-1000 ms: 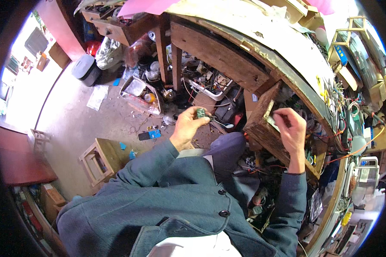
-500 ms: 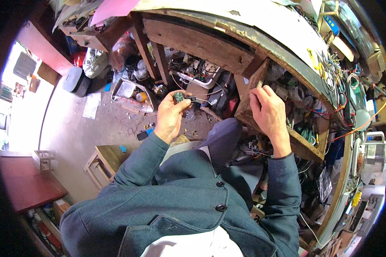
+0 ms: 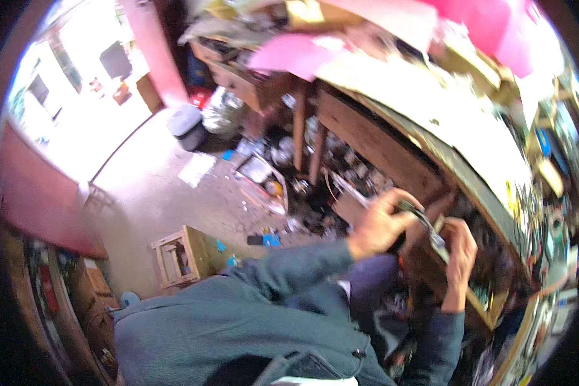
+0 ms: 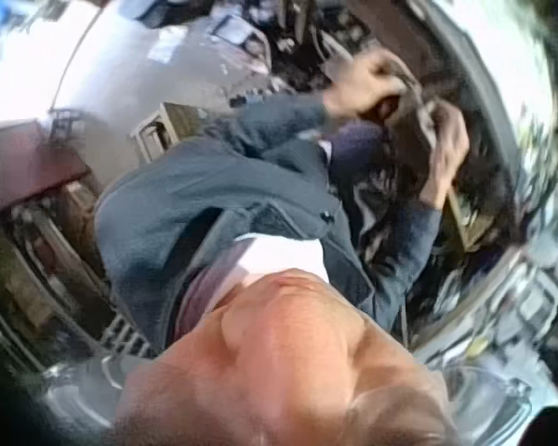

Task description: The person strips insulation from a red wire using shears, twists the exposed strands, and then connects the wire to a small green circuit board. The person then uses a multimeter probe to test the connection on the circuit board.

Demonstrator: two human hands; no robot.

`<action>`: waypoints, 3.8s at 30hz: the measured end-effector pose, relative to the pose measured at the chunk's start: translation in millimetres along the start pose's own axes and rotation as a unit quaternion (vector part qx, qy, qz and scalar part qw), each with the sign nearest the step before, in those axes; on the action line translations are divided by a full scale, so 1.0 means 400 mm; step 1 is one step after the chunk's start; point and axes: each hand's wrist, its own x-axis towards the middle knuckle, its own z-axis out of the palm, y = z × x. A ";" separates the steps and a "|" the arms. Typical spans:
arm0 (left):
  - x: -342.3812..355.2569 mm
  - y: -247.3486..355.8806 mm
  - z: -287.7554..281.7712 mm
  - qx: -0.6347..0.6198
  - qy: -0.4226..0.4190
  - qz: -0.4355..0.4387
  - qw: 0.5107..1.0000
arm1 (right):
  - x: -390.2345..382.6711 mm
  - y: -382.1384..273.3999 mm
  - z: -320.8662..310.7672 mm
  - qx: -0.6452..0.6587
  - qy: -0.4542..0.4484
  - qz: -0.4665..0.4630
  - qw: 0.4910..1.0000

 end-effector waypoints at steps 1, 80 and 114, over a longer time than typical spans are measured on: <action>0.022 -0.025 0.035 0.052 0.005 0.100 0.994 | 0.000 0.009 -0.014 0.001 0.026 -0.046 0.999; 0.124 -0.123 0.290 -0.152 -0.112 -0.100 0.977 | -0.072 0.133 -0.408 -0.284 -0.103 0.164 0.939; 0.125 -0.131 0.298 -0.168 -0.118 -0.106 0.973 | -0.049 0.103 -0.368 -0.442 -0.204 0.092 0.869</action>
